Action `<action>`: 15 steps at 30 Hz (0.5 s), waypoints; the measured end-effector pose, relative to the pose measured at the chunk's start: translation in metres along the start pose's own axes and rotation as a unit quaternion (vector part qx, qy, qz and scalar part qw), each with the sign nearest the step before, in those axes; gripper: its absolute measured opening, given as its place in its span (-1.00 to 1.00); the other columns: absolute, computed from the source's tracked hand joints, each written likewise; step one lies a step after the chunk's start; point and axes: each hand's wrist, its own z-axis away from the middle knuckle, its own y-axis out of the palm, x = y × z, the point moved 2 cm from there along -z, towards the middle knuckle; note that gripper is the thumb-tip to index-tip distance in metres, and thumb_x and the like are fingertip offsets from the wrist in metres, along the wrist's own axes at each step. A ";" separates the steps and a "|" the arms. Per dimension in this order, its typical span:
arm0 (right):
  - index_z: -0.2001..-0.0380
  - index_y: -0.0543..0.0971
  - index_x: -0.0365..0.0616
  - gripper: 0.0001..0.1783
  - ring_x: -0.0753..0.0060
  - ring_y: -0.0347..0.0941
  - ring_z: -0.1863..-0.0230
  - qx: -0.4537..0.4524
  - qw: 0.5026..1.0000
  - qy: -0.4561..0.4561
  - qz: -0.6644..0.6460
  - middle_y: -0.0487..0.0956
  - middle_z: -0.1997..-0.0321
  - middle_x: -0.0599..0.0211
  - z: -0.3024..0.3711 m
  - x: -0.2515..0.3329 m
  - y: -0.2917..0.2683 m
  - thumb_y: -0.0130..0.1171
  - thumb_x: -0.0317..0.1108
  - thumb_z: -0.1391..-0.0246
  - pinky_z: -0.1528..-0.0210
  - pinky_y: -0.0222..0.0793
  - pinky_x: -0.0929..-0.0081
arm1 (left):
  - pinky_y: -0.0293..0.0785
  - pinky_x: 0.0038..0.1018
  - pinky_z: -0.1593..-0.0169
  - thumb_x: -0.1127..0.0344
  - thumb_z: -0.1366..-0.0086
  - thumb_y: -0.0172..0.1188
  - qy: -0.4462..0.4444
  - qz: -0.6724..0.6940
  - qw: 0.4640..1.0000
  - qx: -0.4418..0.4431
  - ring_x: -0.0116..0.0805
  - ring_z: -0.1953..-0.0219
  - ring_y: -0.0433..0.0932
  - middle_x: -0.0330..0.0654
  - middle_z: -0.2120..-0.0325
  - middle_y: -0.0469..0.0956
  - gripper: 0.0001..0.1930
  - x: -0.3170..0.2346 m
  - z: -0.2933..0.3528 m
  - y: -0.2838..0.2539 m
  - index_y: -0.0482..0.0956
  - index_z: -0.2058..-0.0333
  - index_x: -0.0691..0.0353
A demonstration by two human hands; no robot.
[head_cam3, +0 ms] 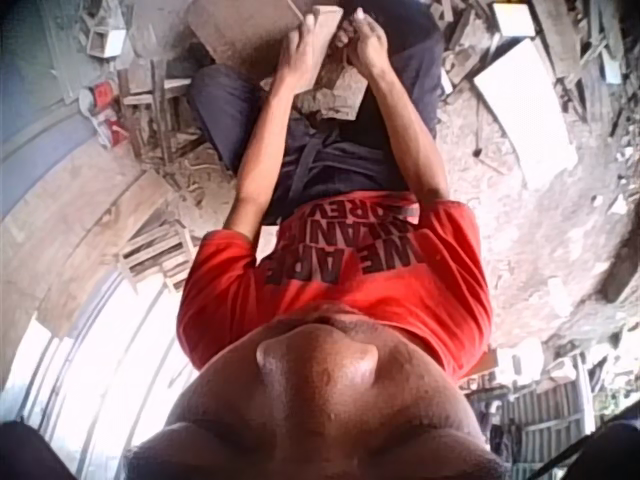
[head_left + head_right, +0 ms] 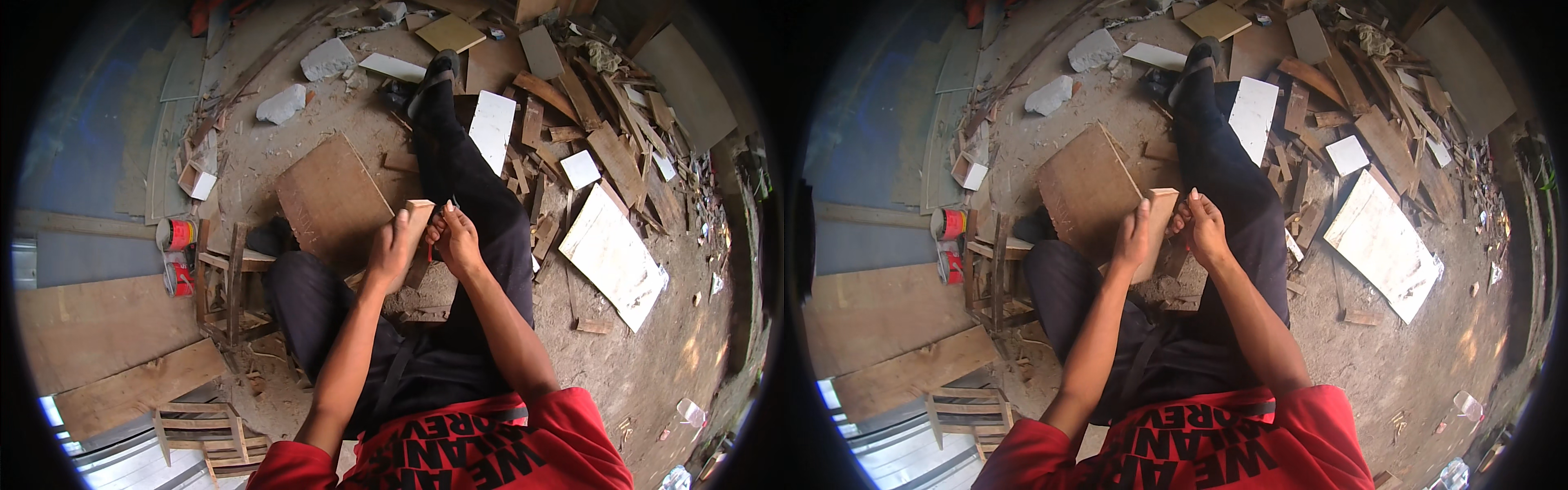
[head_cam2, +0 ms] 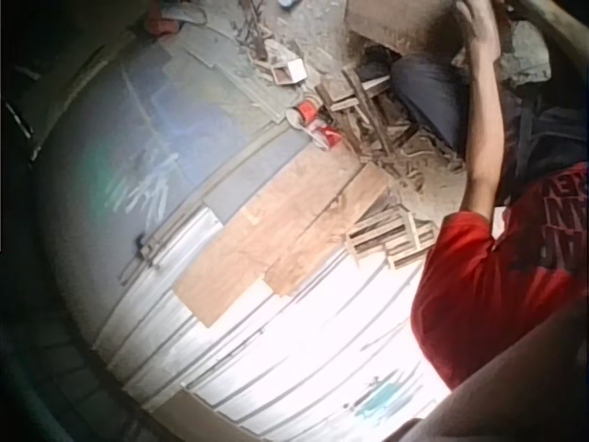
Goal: The person sits on the floor and uses a hand saw to cut a small piece of wood placed on a wooden block. After cutting, the person picks up a wooden stool frame and fits the cut piece into a gap in the frame.
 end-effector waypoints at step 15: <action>0.12 0.63 -0.20 -0.68 0.60 0.36 0.28 -0.039 0.852 -0.195 0.484 0.43 0.18 0.42 -0.001 0.004 0.012 0.40 -0.44 -0.01 0.21 0.38 0.59 | 0.37 -0.43 -0.13 -0.26 -0.42 -0.13 -0.242 0.167 0.954 0.049 -0.38 -0.03 0.47 -0.08 0.01 0.55 -0.28 0.034 0.002 -0.013 0.50 -0.09 0.37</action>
